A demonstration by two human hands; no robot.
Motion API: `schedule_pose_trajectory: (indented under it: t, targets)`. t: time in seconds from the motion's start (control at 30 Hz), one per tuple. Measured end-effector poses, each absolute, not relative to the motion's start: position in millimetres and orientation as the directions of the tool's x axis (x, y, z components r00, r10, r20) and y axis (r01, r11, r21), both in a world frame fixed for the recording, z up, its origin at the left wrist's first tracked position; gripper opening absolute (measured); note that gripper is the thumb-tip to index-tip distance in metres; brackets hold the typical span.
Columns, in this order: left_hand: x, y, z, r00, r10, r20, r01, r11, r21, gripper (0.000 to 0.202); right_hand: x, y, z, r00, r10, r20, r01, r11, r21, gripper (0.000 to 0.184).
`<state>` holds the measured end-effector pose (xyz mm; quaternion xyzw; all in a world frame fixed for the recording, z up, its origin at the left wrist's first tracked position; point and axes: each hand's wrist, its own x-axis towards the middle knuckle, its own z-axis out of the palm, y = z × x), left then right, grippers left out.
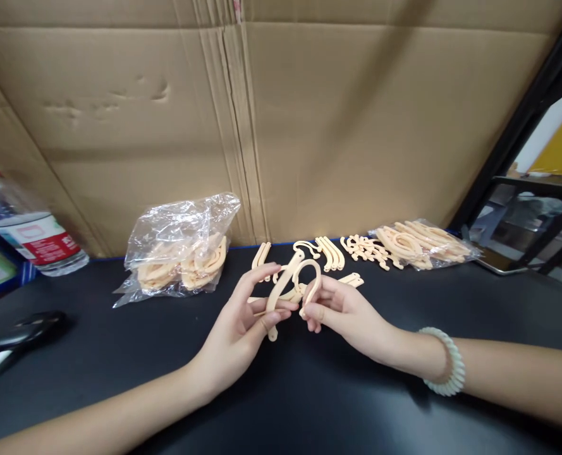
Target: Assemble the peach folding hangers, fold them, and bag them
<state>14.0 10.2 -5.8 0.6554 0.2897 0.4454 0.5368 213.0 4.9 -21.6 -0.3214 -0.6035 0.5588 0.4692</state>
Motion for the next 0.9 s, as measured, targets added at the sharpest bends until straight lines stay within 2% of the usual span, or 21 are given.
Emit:
schedule_pose_trajectory:
  t: [0.1,0.27,0.5,0.63,0.8,0.9]
  targets:
    - [13.6,13.4,-6.4,0.397,0.888,0.233,-0.108,-0.207,0.972,0.054,215.0,7.0,-20.4,-0.360,0.911,0.202,-0.127,0.167,-0.978,0.025]
    - [10.1,18.1,-9.1,0.378,0.903,0.204,-0.023,-0.211,0.977,0.021,215.9,7.3,-18.7,-0.360,0.910,0.209,-0.120,0.177,-0.977,0.021]
    - [10.6,16.1,-5.9,0.335,0.894,0.298,-0.041,-0.302,0.952,0.005,217.4,9.1,-21.5,-0.356,0.906,0.229,-0.126,0.196,-0.972,0.018]
    - [9.7,14.9,-5.5,0.362,0.861,0.356,0.003,-0.383,0.924,0.004,219.2,10.6,-21.5,-0.391,0.896,0.211,-0.104,0.184,-0.977,0.021]
    - [8.4,15.3,-7.0,0.397,0.836,0.378,-0.003,-0.411,0.912,0.005,220.3,10.1,-17.6,-0.512,0.840,0.178,-0.052,0.177,-0.983,0.026]
    - [8.6,16.0,-6.9,0.401,0.828,0.391,-0.004,-0.426,0.905,0.006,220.3,9.3,-16.1,-0.521,0.834,0.182,-0.064,0.174,-0.983,0.025]
